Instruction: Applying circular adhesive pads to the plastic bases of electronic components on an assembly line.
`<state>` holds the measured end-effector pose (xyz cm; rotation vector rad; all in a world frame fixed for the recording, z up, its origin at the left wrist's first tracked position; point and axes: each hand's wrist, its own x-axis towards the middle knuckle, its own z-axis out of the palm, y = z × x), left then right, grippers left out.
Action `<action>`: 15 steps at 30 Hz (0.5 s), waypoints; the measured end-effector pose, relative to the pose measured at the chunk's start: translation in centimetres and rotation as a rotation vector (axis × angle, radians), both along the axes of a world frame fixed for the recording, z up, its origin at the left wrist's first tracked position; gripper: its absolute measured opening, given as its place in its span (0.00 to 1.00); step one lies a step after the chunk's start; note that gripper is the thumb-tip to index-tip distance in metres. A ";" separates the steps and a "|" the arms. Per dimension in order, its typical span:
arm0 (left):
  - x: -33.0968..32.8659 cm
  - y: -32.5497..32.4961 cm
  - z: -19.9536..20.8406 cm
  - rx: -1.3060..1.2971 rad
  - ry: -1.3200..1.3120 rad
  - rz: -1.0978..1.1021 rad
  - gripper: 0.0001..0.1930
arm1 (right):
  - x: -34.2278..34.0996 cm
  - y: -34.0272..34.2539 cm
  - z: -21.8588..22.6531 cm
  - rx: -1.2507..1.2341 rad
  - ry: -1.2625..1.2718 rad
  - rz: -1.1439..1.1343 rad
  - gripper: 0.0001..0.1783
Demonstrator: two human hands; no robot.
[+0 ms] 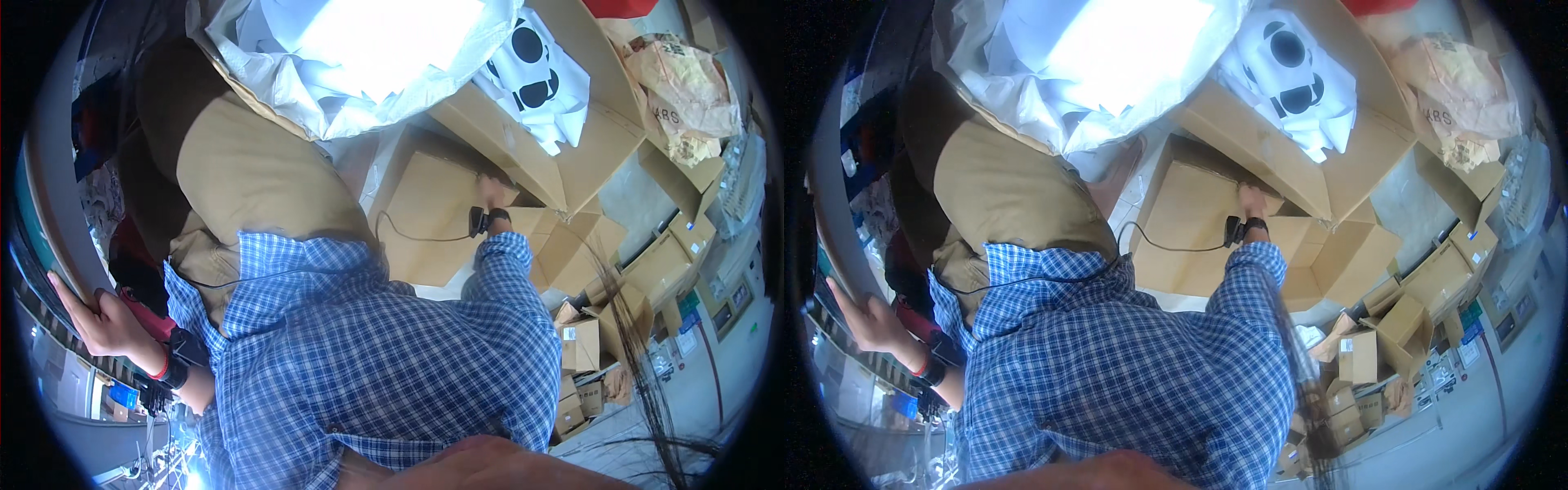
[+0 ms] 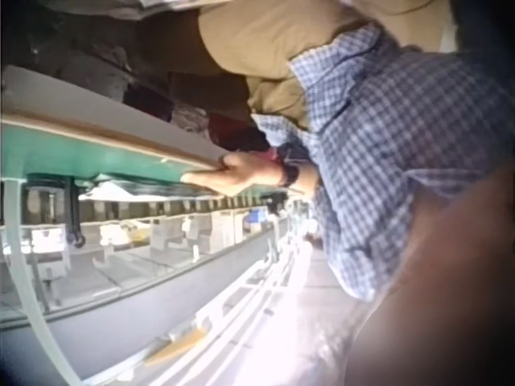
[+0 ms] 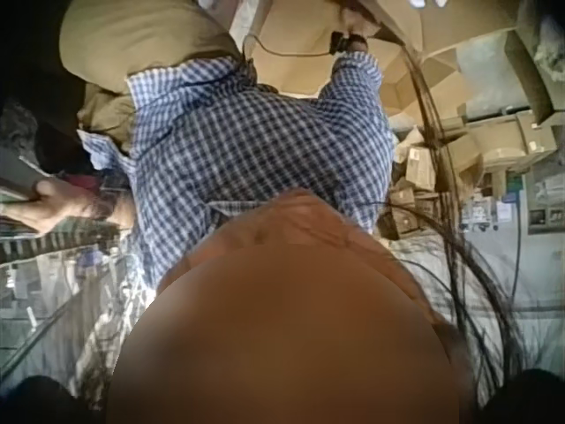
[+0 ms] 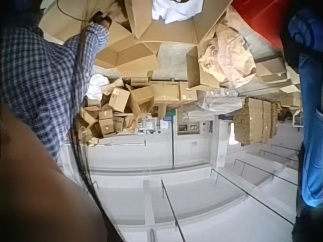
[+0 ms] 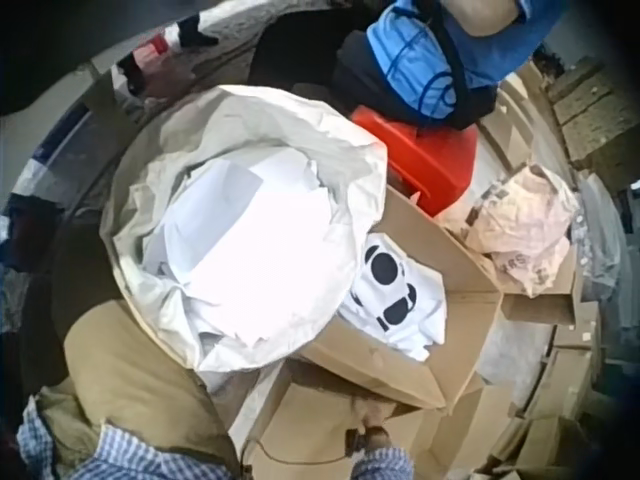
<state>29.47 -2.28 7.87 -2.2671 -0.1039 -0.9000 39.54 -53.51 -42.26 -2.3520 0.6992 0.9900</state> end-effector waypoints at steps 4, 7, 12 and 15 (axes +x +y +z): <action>-1.0 0.4 0.1 -0.007 -0.017 0.049 0.22 | -0.2 -0.9 0.4 0.024 -0.085 -0.043 0.31; -1.1 0.9 -0.1 -0.024 -0.021 0.075 0.21 | -0.8 -2.2 -1.4 0.200 -0.186 -0.149 0.28; -2.1 2.0 -1.3 -0.087 -0.038 0.163 0.21 | -0.6 -2.1 -1.8 0.117 -0.308 -0.198 0.26; -2.5 2.1 -1.0 -0.096 -0.008 0.119 0.22 | -1.5 -1.8 -1.7 0.213 -0.265 -0.179 0.27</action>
